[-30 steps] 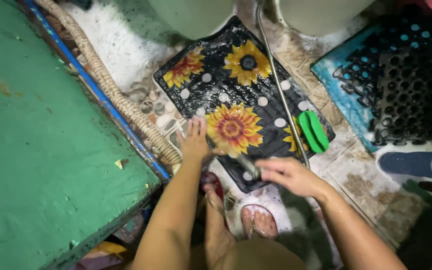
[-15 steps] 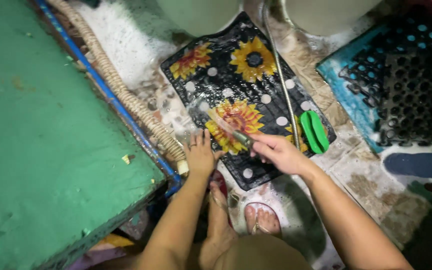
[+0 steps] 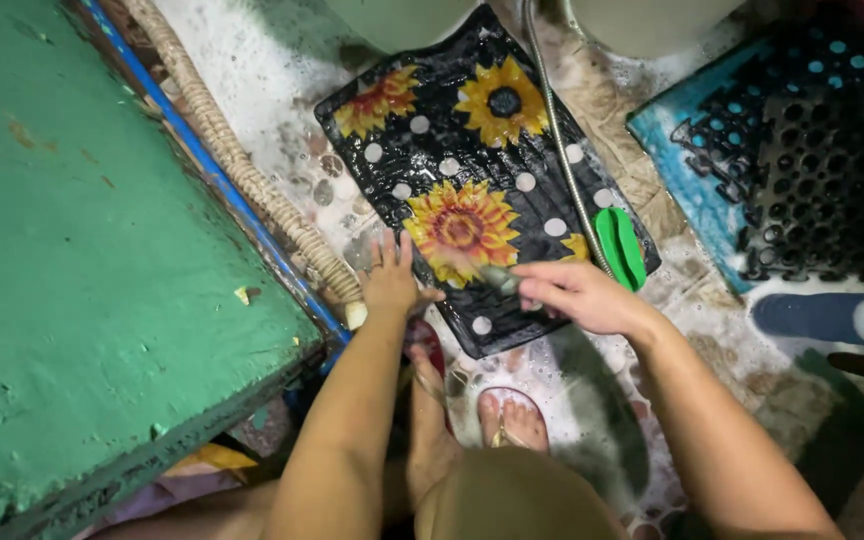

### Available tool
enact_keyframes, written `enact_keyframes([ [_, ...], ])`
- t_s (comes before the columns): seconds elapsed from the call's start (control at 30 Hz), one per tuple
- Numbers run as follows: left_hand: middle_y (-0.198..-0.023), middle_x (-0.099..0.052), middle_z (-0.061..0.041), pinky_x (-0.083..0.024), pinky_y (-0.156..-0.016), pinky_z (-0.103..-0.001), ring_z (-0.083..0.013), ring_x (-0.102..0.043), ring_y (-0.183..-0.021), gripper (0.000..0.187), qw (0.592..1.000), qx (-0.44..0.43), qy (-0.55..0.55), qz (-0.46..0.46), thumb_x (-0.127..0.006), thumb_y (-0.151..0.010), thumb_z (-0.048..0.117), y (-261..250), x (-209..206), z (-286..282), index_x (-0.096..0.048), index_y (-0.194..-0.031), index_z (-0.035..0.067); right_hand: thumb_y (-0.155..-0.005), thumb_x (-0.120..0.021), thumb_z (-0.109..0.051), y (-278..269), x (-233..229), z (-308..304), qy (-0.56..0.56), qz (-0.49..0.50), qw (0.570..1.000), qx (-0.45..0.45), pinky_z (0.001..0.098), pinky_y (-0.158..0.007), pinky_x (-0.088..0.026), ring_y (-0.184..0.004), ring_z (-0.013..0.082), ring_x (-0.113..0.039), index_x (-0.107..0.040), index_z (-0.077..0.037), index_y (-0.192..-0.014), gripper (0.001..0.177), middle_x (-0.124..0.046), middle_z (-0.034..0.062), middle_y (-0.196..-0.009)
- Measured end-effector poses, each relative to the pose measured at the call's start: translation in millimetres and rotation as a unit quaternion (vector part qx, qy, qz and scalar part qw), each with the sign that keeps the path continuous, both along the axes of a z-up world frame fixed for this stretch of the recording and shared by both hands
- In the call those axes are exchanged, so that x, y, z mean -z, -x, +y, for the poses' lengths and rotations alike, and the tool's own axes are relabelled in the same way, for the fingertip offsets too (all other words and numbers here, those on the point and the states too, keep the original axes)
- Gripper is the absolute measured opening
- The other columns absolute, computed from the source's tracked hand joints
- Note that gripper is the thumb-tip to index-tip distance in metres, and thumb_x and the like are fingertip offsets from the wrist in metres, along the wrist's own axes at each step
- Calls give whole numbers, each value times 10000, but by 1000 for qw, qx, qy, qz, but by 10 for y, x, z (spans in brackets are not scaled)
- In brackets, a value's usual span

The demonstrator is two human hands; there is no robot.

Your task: The person cleans a floor mat by rinsing it with a bidet sprayer and scrubbing it with a brush.

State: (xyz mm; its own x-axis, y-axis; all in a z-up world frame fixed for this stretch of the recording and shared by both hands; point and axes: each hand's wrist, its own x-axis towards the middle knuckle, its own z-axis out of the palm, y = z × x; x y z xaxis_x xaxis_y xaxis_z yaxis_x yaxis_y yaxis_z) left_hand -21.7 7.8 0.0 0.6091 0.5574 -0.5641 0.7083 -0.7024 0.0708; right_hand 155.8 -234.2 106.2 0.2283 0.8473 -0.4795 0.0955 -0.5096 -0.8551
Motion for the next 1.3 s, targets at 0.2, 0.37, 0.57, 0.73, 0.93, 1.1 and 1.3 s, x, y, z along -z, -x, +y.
enact_keyframes([
  [0.2,-1727,-48,-72,-231,-1206,-600,-323,-52,-1585,1357,998,-8,-7,-62,-818,-619,717,86,91,13,-81,-1642,214,-961,-604,-408,43,16,-207,19,-46,994,-99,257,-850,-529,-921,80,-691,-690,-147,-1323,454,-784,-41,-956],
  [0.37,-1695,-120,-111,-232,-1215,-547,-342,-77,-1568,1279,994,-13,-2,-106,-858,-639,643,182,199,7,-174,-1622,192,-947,-614,-405,99,-15,-234,88,-18,988,-124,265,-810,-539,-863,93,-678,-697,-183,-1323,445,-784,-27,-898],
  [0.57,-1618,-351,-105,-344,-1175,-438,-356,-345,-1463,807,974,-56,37,-215,-825,-791,361,316,367,200,-484,-1518,272,-954,-615,-369,214,-53,-185,91,24,984,-154,287,-702,-539,-735,98,-626,-717,-174,-1307,416,-749,-22,-846],
  [0.73,-1512,-513,-105,-462,-1117,-379,-321,-541,-1340,533,952,-99,71,-280,-785,-840,326,361,487,335,-670,-1359,285,-982,-611,-357,438,10,-72,22,50,989,-139,281,-754,-527,-814,67,-659,-712,-118,-1291,403,-770,-14,-886],
  [0.93,-1501,-486,-135,-428,-1105,-401,-357,-497,-1331,587,960,-69,55,-265,-784,-817,277,400,413,268,-635,-1384,237,-970,-600,-388,487,25,-9,55,27,988,-140,284,-804,-541,-825,88,-669,-704,-136,-1307,433,-778,-2,-853],
  [1.1,-1516,-465,-152,-417,-1120,-418,-376,-483,-1350,604,963,-41,44,-263,-790,-823,281,421,447,293,-630,-1404,233,-1014,-608,-383,462,96,-38,-17,16,988,-150,268,-897,-538,-889,90,-704,-751,-62,-1171,385,-811,4,-873],
  [1.3,-1402,-533,-150,-452,-1072,-433,-389,-526,-1259,555,969,41,68,-233,-845,-749,361,543,121,278,-679,-1242,167,-976,-603,-362,466,141,-4,24,49,993,-102,258,-737,-522,-772,74,-647,-711,-104,-1294,423,-783,-16,-842],
])
